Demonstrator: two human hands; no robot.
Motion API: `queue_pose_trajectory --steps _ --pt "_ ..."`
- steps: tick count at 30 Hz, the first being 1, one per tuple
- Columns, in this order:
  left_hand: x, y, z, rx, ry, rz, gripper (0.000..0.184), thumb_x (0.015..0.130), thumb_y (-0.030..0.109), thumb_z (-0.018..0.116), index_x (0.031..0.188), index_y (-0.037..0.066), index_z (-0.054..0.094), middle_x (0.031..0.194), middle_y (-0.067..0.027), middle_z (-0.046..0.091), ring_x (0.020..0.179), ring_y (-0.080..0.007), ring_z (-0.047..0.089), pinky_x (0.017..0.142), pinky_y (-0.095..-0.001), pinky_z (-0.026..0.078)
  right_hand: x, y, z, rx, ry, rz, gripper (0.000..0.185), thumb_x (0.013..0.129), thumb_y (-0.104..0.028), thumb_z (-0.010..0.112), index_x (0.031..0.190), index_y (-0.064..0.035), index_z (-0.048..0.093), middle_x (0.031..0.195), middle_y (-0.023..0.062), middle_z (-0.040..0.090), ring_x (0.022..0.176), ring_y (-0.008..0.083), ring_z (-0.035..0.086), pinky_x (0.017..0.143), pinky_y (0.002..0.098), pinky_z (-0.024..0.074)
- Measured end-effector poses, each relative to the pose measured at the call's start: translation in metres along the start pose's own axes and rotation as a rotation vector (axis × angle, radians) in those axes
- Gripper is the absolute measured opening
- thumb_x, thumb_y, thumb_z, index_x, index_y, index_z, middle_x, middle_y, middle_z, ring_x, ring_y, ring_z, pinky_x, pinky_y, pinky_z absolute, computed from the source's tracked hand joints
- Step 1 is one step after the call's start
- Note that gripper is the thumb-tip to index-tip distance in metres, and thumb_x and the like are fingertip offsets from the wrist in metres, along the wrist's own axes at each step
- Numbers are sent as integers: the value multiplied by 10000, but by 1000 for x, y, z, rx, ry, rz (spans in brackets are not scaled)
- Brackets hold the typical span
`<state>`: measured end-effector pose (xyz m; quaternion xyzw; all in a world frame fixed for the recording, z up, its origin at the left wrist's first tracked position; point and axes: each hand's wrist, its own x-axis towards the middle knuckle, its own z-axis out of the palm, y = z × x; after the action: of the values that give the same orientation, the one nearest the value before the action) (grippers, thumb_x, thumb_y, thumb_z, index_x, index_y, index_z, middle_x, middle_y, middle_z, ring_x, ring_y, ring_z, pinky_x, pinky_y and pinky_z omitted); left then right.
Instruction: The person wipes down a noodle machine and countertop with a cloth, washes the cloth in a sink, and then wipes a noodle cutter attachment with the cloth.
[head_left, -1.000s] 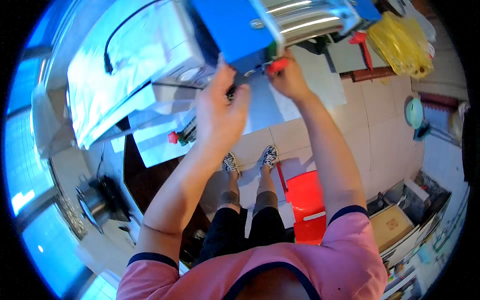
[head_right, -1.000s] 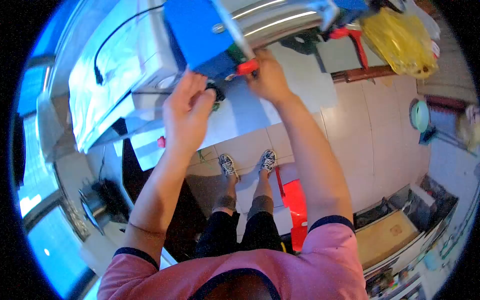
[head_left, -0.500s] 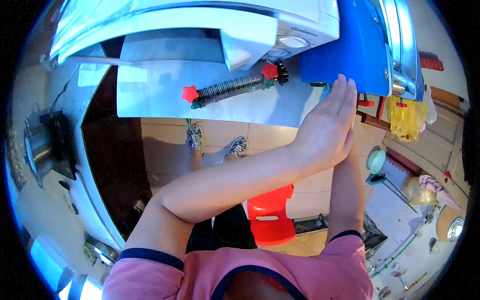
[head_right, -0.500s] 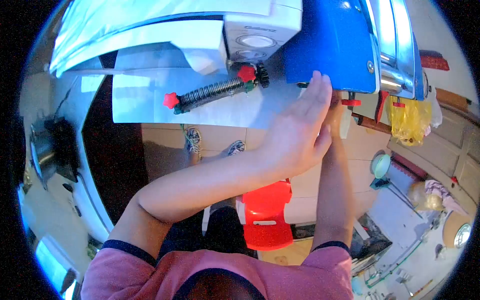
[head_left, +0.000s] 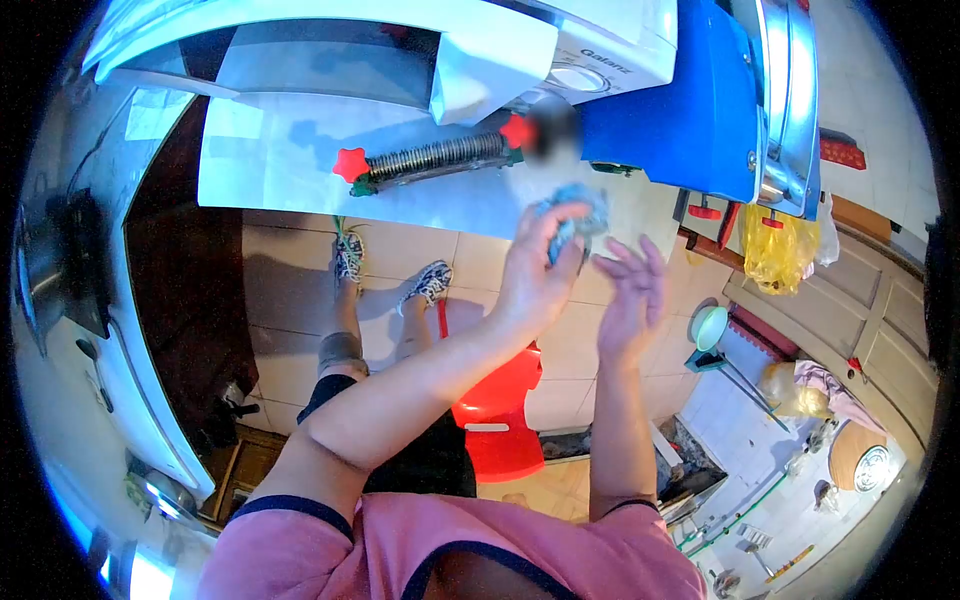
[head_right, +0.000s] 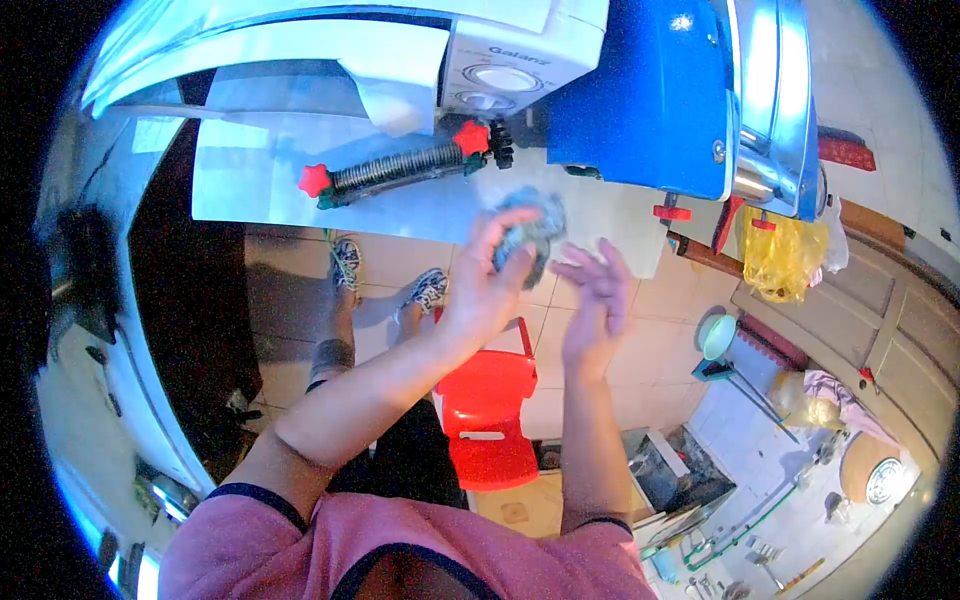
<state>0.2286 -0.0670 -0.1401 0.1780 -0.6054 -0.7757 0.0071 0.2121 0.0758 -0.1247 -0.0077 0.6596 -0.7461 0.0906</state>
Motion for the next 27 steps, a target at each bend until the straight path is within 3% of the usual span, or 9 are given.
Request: queue_pose_trajectory --steps 1,3,4,6,9,13,15,18,27 --pt "5 3 2 -10 106 31 458 911 104 558 1349 64 433 1252 -158 476 1151 -238 484 975 -333 401 13 10 -22 0 -7 -5 473 885 8 500 1342 37 377 1160 166 616 1114 279 567 992 411 429" --pt "24 29 2 98 224 264 471 924 110 534 1372 51 401 1272 -166 489 1186 -217 469 978 -335 402 43 41 -63 -683 184 -117 427 897 -38 511 1308 22 410 1214 189 571 1130 318 542 996 432 411" --pt "31 38 6 110 199 306 491 930 115 524 1392 45 373 1311 -181 475 1209 -237 471 989 -343 398 54 52 -78 -687 178 -119 427 897 -38 511 1308 22 410 1214 189 571 1130 318 542 996 432 411" --pt "53 27 27 252 195 486 524 935 115 505 1424 35 335 1373 -241 448 1242 -348 485 1003 -382 401 72 74 -95 -1256 76 -413 447 895 -70 533 1321 -7 415 1300 216 487 1183 366 478 1000 460 386" --pt "62 -14 47 324 222 412 541 903 82 486 1410 -13 323 1326 -279 459 1227 -431 444 1035 -436 371 77 113 -102 -1405 15 -526 481 899 -111 528 1356 -34 398 1394 223 381 1250 405 388 1031 484 327" --pt "57 -72 49 178 183 88 521 893 39 515 1395 3 381 1295 -297 479 1210 -431 460 1016 -430 386 72 114 -91 -1521 62 -369 498 933 -239 454 1384 -47 368 1426 204 353 1288 397 340 1067 504 244" --pt "58 -69 61 96 280 85 503 866 8 535 1360 18 443 1260 -278 522 1204 -415 474 996 -428 402 71 114 -93 -1506 47 -374 492 940 -247 439 1385 -50 368 1424 205 356 1286 401 343 1061 510 251" --pt "59 -36 69 211 455 457 527 792 -42 554 1310 50 521 1206 -236 567 1135 -397 509 974 -446 404 74 121 -95 -1494 70 -415 488 943 -245 426 1389 -56 368 1426 201 355 1289 399 341 1060 512 248" --pt "60 -45 58 313 387 432 538 814 -66 532 1338 47 495 1169 -214 587 1088 -364 539 938 -399 433 73 119 -95 -1555 63 -407 520 930 -269 406 1404 -63 353 1450 182 337 1300 390 330 1068 513 232"
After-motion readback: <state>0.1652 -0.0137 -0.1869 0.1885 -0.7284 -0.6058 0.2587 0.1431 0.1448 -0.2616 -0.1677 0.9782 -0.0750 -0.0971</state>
